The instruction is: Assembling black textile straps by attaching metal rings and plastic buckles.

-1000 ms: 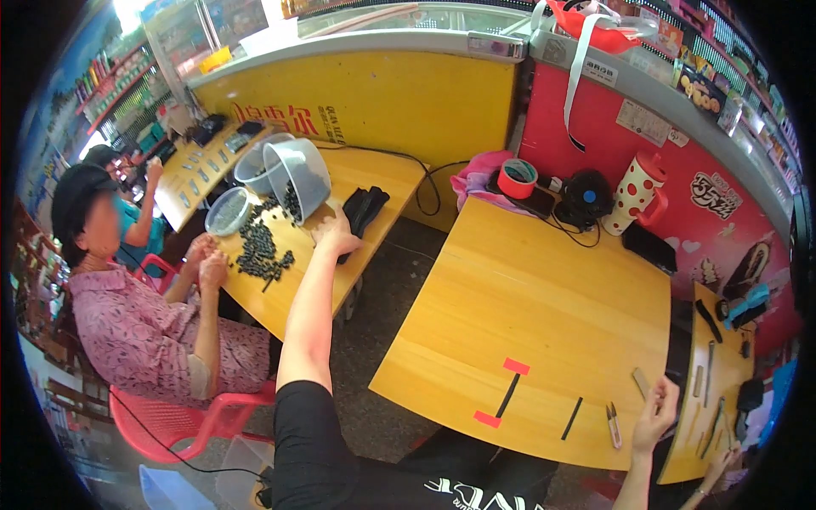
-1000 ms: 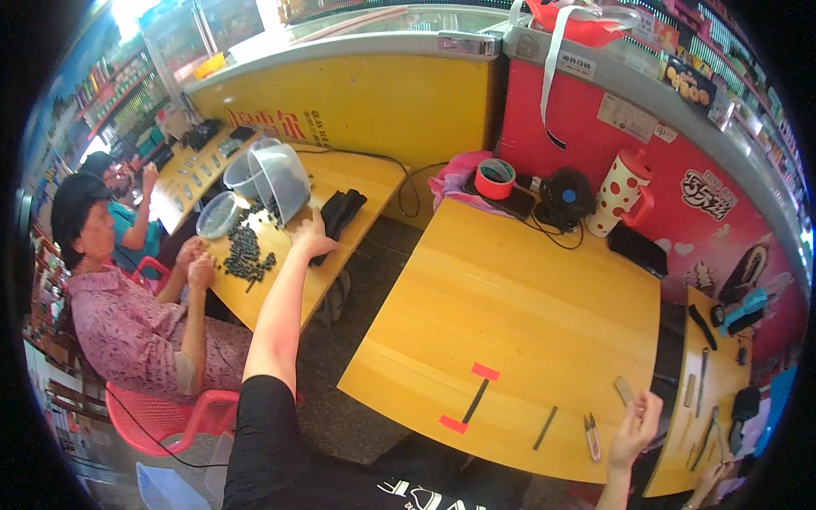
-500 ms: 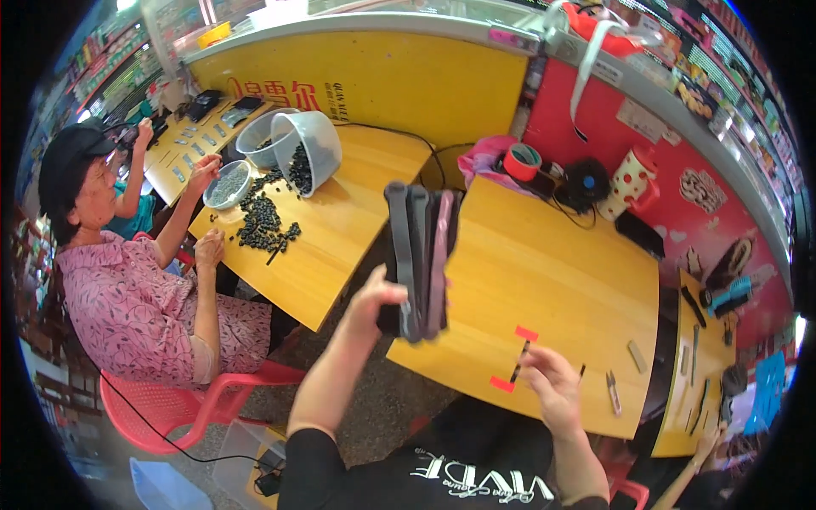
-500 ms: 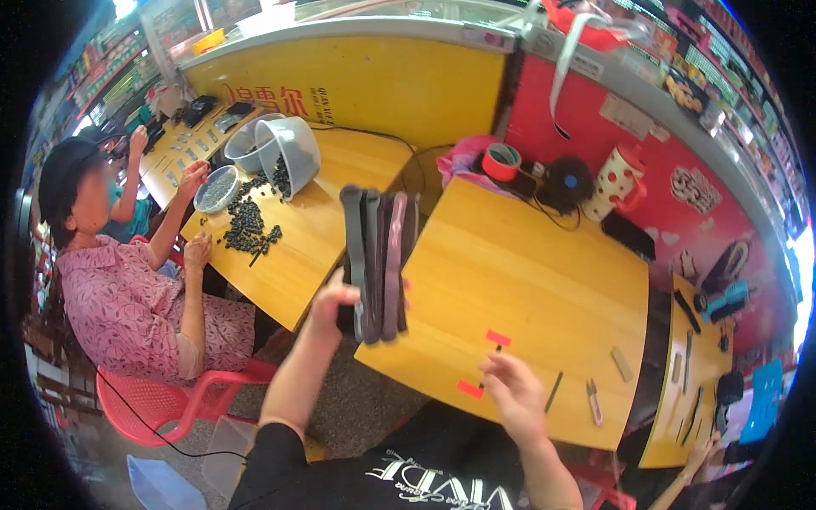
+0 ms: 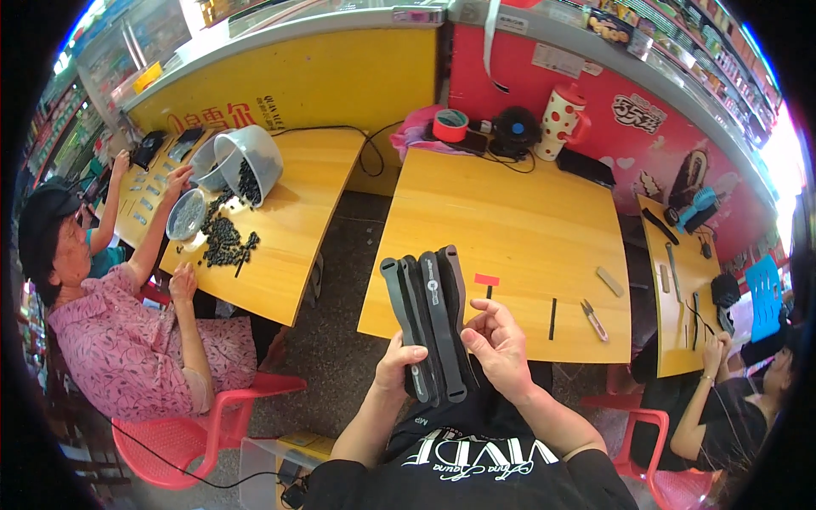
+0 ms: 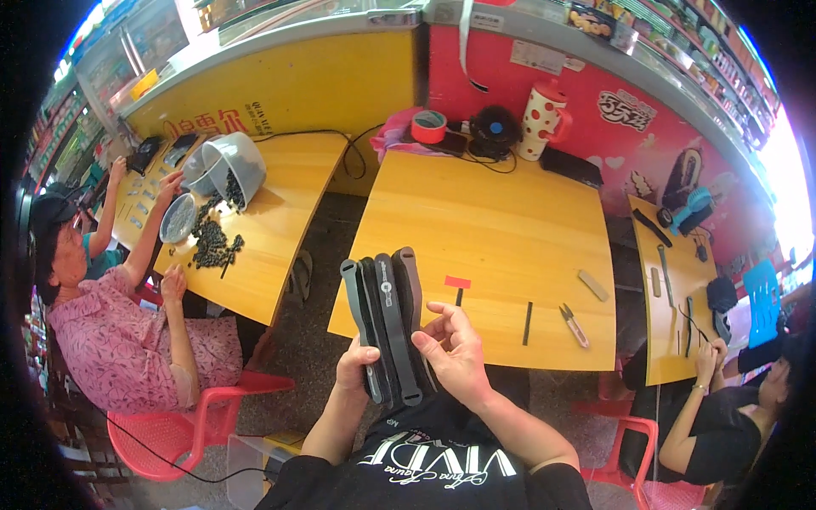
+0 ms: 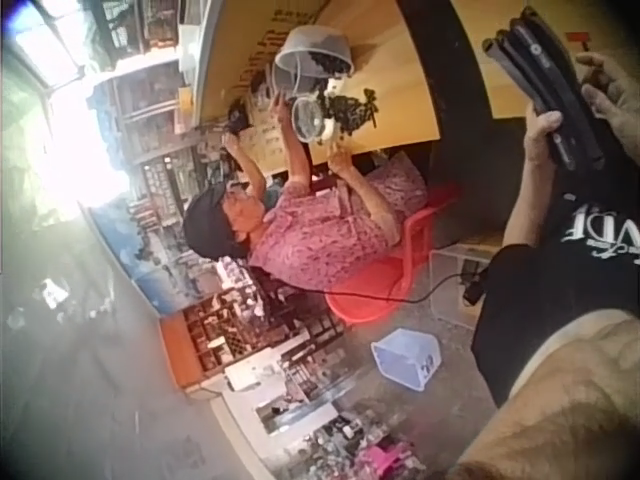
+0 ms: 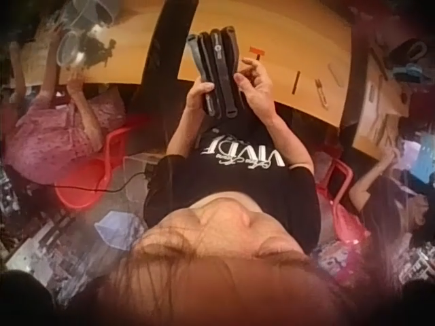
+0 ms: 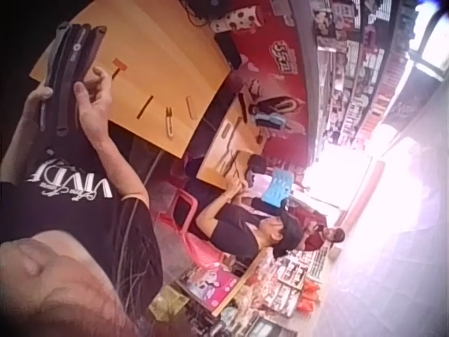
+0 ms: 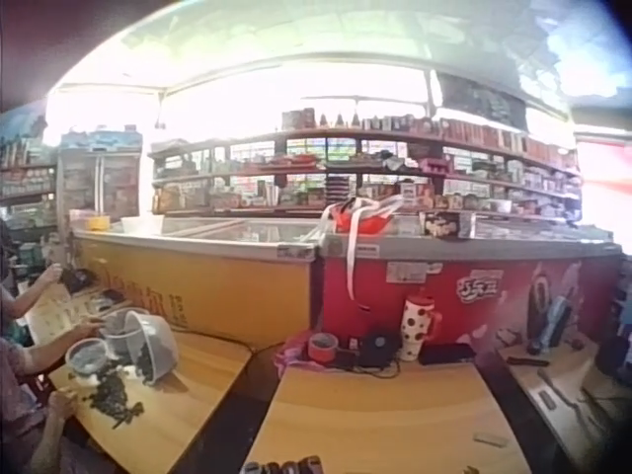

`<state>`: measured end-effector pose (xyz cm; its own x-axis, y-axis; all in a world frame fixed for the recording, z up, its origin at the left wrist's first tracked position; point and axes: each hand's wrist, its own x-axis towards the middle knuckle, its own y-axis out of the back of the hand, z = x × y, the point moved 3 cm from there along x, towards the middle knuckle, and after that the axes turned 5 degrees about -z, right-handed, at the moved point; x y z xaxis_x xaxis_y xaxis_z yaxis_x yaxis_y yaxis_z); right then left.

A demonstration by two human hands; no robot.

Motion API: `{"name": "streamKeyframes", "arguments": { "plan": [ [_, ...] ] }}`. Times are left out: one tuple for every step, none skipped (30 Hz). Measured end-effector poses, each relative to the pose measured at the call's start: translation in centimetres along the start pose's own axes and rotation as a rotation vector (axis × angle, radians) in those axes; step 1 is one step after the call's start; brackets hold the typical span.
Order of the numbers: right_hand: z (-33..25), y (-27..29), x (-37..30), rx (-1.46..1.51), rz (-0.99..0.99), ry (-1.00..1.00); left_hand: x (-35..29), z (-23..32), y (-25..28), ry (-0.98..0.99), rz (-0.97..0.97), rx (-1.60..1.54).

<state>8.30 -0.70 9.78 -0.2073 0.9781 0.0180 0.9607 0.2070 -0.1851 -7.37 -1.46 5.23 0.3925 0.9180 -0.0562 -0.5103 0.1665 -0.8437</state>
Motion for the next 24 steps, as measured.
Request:
{"name": "streamKeyframes", "arguments": {
  "plan": [
    [-0.3, 0.1, -0.1, -0.075, 0.012, -0.020, -0.3, 0.0, -0.5, -0.011, 0.009, 0.041],
    [-0.5, 0.3, -0.3, -0.150, 0.022, -0.040, -0.6, -0.1, -0.9, -0.025, 0.019, 0.082],
    [-0.8, 0.6, -0.4, -0.151, 0.029, -0.034, -0.7, -0.3, -0.9, -0.008, 0.002, 0.094],
    [-0.7, 0.9, -0.4, -0.139, -0.007, -0.074, -0.9, -0.3, -1.1, -0.005, -0.005, 0.096],
    [-0.8, 1.0, -0.4, -0.124, -0.049, -0.112, -1.1, -0.2, -1.3, 0.002, -0.040, 0.132],
    [-1.0, 0.9, -0.6, -0.124, -0.049, -0.106, -1.3, -0.1, -1.5, 0.009, -0.073, 0.168],
    [-1.3, 0.8, -0.9, -0.149, -0.043, -0.103, -1.5, 0.0, -1.4, 0.007, -0.076, 0.172],
    [-1.5, 0.8, -1.1, -0.174, -0.036, -0.098, -1.6, 0.0, -1.3, 0.002, -0.108, 0.222],
    [-1.3, 0.8, -1.3, -0.173, -0.035, -0.092, -1.7, -0.1, -1.2, -0.002, -0.140, 0.271],
    [-1.2, 1.0, -1.5, -0.273, -0.002, 0.054, -1.8, -0.4, -1.1, -0.002, -0.144, 0.275],
    [-1.3, 1.1, -1.8, -0.370, 0.032, 0.199, -2.1, -0.7, -1.0, -0.001, -0.130, 0.348],
    [-1.1, 1.1, -2.1, -0.367, 0.034, 0.202, -2.3, -1.1, -0.9, 0.001, -0.116, 0.421],
    [-0.9, 1.2, -2.3, -0.243, 0.046, 0.175, -2.4, -1.7, -0.9, 0.005, -0.100, 0.433],
    [-0.8, 1.4, -2.5, -0.123, 0.064, 0.148, -2.4, -2.0, -1.4, 0.010, -0.106, 0.433],
    [-0.8, 1.8, -2.7, -0.124, 0.072, 0.149, -2.5, -2.1, -2.2, -0.013, -0.101, 0.305],
    [-0.8, 2.2, -2.9, 0.068, -0.006, 0.110, -2.6, -2.2, -2.6, -0.036, -0.095, 0.176],
    [-0.9, 2.1, -3.0, 0.264, -0.090, 0.069, -2.8, -2.7, -2.5, -0.014, -0.118, 0.109],
    [-1.1, 2.1, -3.2, 0.267, -0.089, 0.070, -3.0, -2.9, -2.5, -0.011, -0.117, 0.112],
    [-1.4, 2.0, -3.3, 0.424, -0.115, 0.049, -3.2, -3.2, -2.7, -0.023, -0.127, 0.085],
    [-1.4, 2.0, -3.4, 0.577, -0.139, 0.028, -3.1, -3.3, -3.4, -0.033, -0.139, 0.055],
    [-1.5, 2.2, -3.5, 0.617, -0.167, 0.061, -3.1, -3.5, -4.3, -0.031, -0.141, 0.055],
    [-1.6, 2.3, -3.7, 0.617, -0.166, 0.063, -3.1, -3.6, -5.3, -0.042, -0.094, 0.032],
    [-1.7, 2.4, -3.9, 0.625, -0.117, 0.062, -3.1, -3.6, -5.7, -0.056, -0.044, 0.012],
    [-1.8, 2.4, -3.9, 0.633, -0.069, 0.061, -3.3, -3.7, -5.6, -0.058, -0.042, 0.015]
  ]
}}
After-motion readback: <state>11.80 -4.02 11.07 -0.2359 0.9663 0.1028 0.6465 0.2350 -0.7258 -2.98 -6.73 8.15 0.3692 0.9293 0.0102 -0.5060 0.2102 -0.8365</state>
